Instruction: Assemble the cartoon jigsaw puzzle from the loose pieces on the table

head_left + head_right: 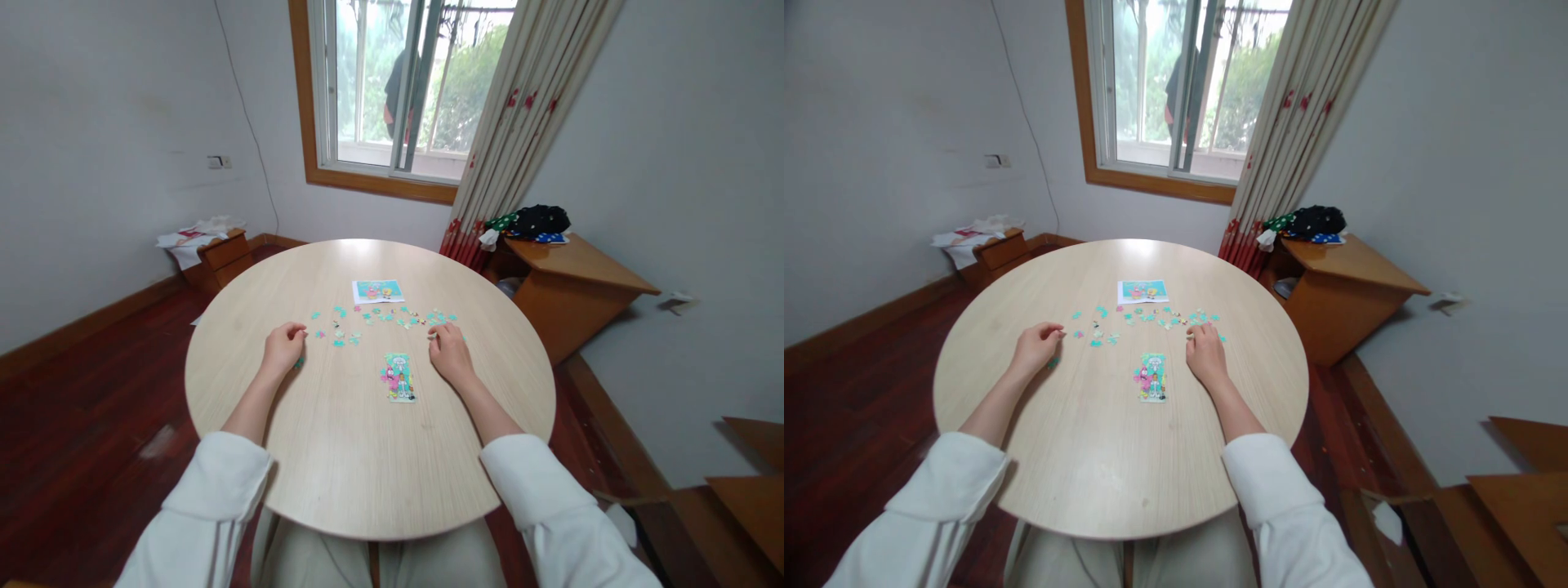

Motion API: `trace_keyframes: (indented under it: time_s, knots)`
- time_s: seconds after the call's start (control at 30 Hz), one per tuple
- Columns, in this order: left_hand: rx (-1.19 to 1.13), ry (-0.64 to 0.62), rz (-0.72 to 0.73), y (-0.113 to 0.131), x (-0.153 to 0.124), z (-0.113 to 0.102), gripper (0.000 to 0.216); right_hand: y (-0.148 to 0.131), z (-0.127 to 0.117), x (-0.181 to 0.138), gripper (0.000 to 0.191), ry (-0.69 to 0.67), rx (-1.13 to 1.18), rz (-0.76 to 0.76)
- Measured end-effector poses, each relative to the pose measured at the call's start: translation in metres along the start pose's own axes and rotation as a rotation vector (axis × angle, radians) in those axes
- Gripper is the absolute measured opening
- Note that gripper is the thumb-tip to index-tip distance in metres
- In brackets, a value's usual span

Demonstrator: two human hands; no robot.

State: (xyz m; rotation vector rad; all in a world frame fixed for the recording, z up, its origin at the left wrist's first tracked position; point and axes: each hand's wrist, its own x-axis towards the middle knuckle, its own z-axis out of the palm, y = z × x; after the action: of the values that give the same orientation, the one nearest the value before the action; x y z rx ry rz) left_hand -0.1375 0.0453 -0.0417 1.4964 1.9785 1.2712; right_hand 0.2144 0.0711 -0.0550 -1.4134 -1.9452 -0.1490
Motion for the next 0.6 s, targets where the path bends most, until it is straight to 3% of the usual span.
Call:
trace_keyframes:
  time_s: [0.23,0.6]
  knots:
    - [-0.085,-0.073,0.032,-0.004,0.0,0.004,0.027,0.023,-0.008,0.006,0.025,0.183,0.156,0.26]
    - [-0.082,-0.156,0.063,-0.009,0.002,0.006,0.028,0.04,-0.01,0.005,0.04,0.055,0.02,0.433]
